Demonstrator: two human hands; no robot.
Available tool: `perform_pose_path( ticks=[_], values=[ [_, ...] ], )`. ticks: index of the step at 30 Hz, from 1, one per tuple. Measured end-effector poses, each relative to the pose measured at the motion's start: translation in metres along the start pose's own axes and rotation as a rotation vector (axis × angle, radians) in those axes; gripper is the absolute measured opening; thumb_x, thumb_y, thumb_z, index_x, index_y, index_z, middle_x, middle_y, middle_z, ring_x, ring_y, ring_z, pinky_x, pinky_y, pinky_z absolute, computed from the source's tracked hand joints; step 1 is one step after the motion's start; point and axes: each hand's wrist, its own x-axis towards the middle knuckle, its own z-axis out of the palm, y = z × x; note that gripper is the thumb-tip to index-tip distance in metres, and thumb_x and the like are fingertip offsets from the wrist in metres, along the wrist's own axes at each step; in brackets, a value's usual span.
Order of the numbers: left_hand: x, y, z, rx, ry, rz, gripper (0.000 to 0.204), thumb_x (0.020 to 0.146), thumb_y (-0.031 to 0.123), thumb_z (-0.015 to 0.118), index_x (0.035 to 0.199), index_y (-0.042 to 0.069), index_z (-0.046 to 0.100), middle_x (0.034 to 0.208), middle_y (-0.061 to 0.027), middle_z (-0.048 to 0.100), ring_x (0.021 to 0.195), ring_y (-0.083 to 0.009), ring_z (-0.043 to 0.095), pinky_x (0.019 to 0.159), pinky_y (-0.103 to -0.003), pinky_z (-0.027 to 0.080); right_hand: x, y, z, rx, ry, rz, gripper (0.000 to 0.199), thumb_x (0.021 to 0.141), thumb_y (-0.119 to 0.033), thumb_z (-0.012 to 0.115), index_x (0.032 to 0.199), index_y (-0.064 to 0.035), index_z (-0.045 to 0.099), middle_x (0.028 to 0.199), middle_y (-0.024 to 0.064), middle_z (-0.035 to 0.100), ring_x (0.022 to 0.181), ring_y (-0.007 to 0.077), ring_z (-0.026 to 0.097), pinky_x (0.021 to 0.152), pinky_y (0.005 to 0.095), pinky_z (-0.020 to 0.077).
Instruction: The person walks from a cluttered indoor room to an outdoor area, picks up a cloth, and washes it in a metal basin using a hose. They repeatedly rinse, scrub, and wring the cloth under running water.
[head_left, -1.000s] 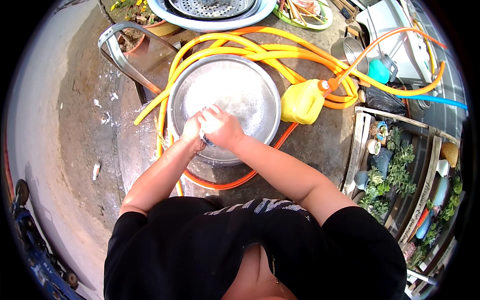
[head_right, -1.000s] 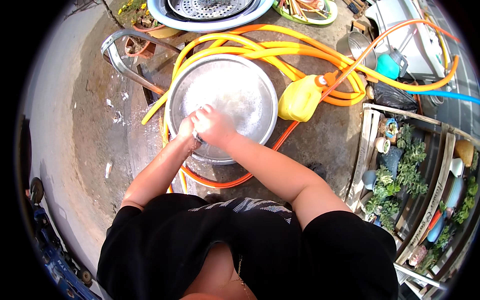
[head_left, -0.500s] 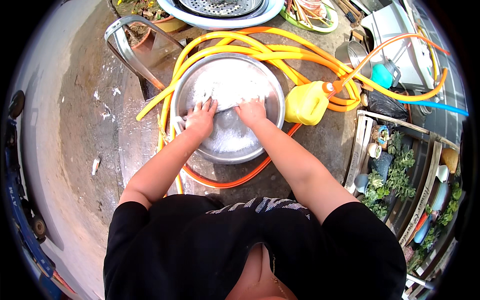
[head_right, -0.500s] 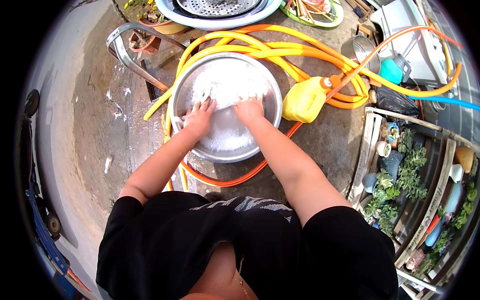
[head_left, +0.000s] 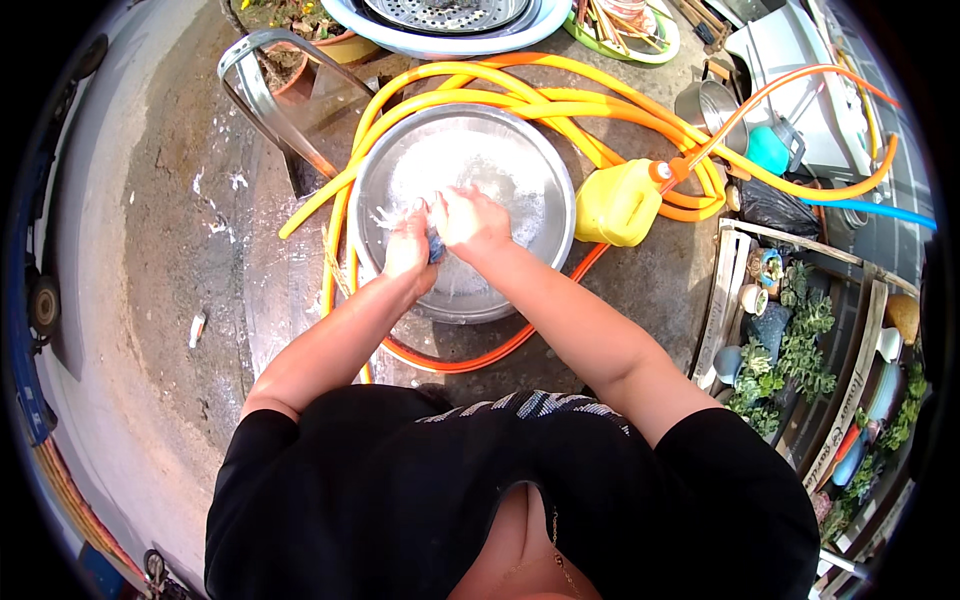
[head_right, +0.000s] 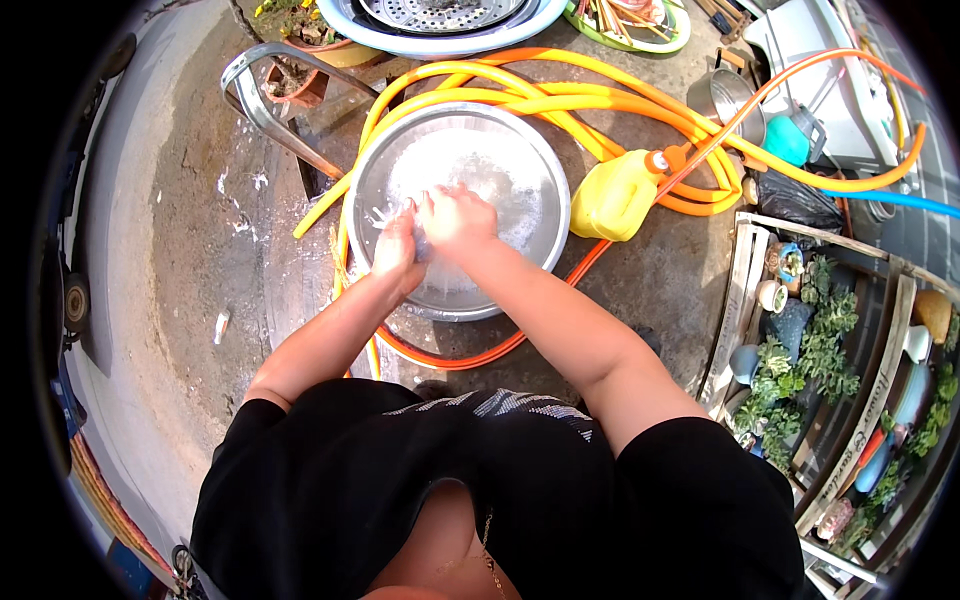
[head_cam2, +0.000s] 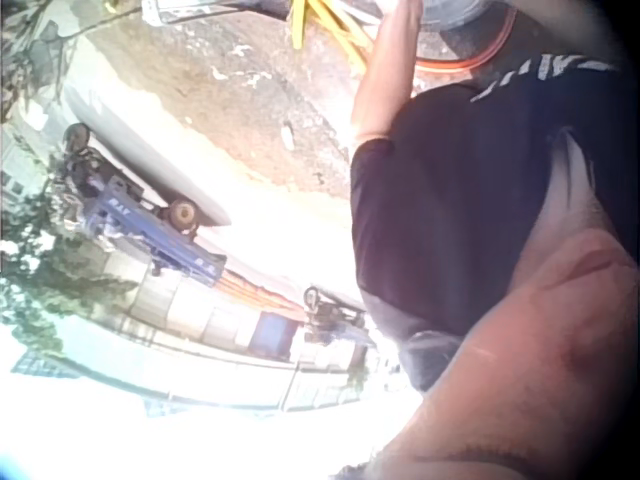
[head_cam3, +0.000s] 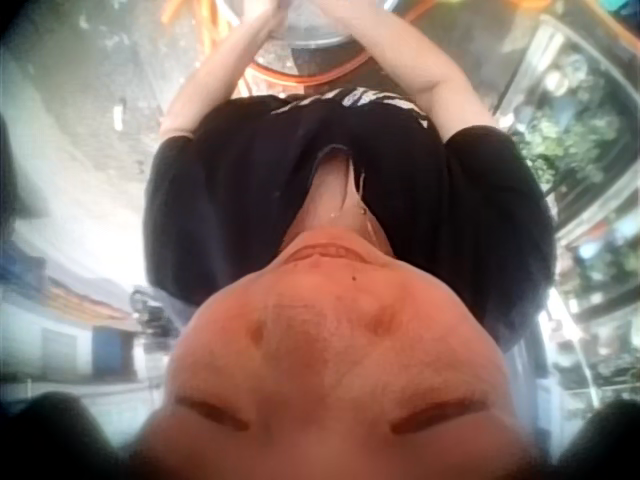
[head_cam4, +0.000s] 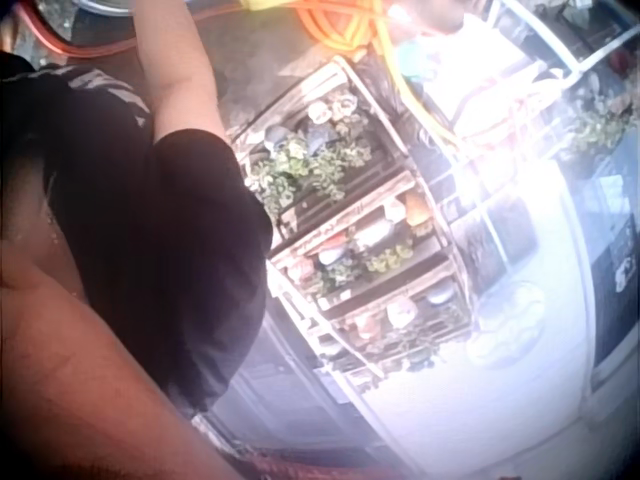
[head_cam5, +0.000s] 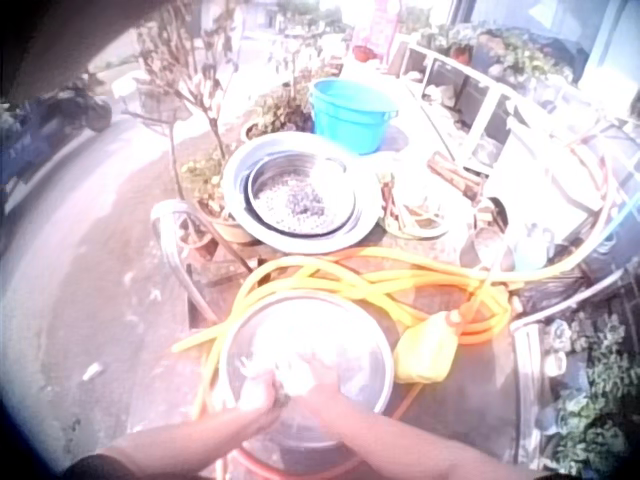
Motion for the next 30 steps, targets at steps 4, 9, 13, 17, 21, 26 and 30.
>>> perform_pose_path(
  ticks=[4, 9, 13, 17, 21, 26, 30],
  values=[
    [-0.013, 0.049, 0.003, -0.048, -0.221, -0.449, 0.041, 0.099, 0.047, 0.039, 0.106, 0.010, 0.056, 0.094, -0.0073, 0.061, 0.079, -0.0211, 0.059, 0.069, -0.040, 0.051, -0.053, -0.046, 0.002, 0.091, 0.192, -0.330, 0.027, 0.091, -0.029, 0.054, 0.104, -0.0054, 0.053, 0.099, 0.0170, 0.054, 0.076, 0.0333, 0.064, 0.067, 0.0435, 0.0537],
    [0.008, 0.019, -0.011, -0.136, -0.045, -0.099, 0.045, 0.101, 0.036, 0.028, 0.118, 0.005, 0.057, 0.108, -0.0134, 0.064, 0.097, -0.0283, 0.062, 0.089, -0.041, 0.049, -0.020, -0.018, 0.015, 0.085, 0.185, -0.158, 0.026, 0.093, -0.031, 0.048, 0.099, -0.0070, 0.054, 0.099, 0.0147, 0.058, 0.082, 0.0352, 0.064, 0.073, 0.0455, 0.0517],
    [-0.002, 0.033, -0.003, 0.190, -0.018, 0.044, 0.033, 0.102, 0.033, 0.038, 0.118, 0.008, 0.053, 0.102, -0.0049, 0.064, 0.086, -0.0187, 0.063, 0.076, -0.032, 0.053, 0.011, 0.050, 0.007, -0.083, 0.198, 0.019, 0.028, 0.092, -0.032, 0.050, 0.105, -0.0077, 0.057, 0.108, 0.0151, 0.058, 0.095, 0.0316, 0.061, 0.082, 0.0450, 0.0487],
    [0.007, 0.031, -0.025, 1.186, 0.163, 0.515, 0.043, 0.096, 0.023, 0.051, 0.136, 0.011, 0.041, 0.126, -0.0141, 0.049, 0.113, -0.0297, 0.052, 0.096, -0.044, 0.044, 0.002, 0.085, 0.041, -0.285, 0.322, 0.012, 0.047, 0.091, -0.036, 0.051, 0.130, -0.0102, 0.047, 0.138, 0.0167, 0.042, 0.130, 0.0304, 0.037, 0.104, 0.0488, 0.0319],
    [-0.001, 0.025, -0.015, 2.193, -0.162, 0.528, 0.066, 0.092, 0.017, 0.052, 0.150, 0.022, 0.023, 0.159, -0.0076, 0.006, 0.146, -0.0311, 0.011, 0.112, -0.052, 0.023, -0.010, 0.094, 0.060, -0.362, -0.093, -0.293, 0.065, 0.089, -0.037, 0.054, 0.147, -0.0173, 0.031, 0.153, 0.0187, 0.021, 0.142, 0.0358, 0.020, 0.113, 0.0538, 0.0131],
    [0.031, 0.012, -0.032, 2.309, -0.315, 0.322, 0.067, 0.089, 0.007, 0.043, 0.151, 0.020, 0.021, 0.160, -0.0077, 0.006, 0.147, -0.0263, 0.005, 0.112, -0.050, 0.027, 0.004, 0.087, 0.059, -0.410, -0.025, -0.021, 0.058, 0.089, -0.032, 0.051, 0.145, -0.0229, 0.036, 0.150, 0.0164, 0.031, 0.139, 0.0330, 0.027, 0.113, 0.0530, 0.0139],
    [0.059, 0.010, -0.063, 1.405, -0.252, 0.153, 0.059, 0.087, 0.018, 0.049, 0.144, 0.015, 0.034, 0.154, -0.0131, 0.020, 0.142, -0.0287, 0.019, 0.108, -0.051, 0.030, 0.016, 0.103, 0.053, -0.446, 0.009, -0.400, 0.055, 0.087, -0.025, 0.053, 0.141, -0.0271, 0.042, 0.139, 0.0189, 0.042, 0.125, 0.0328, 0.045, 0.106, 0.0503, 0.0305]
  ],
)
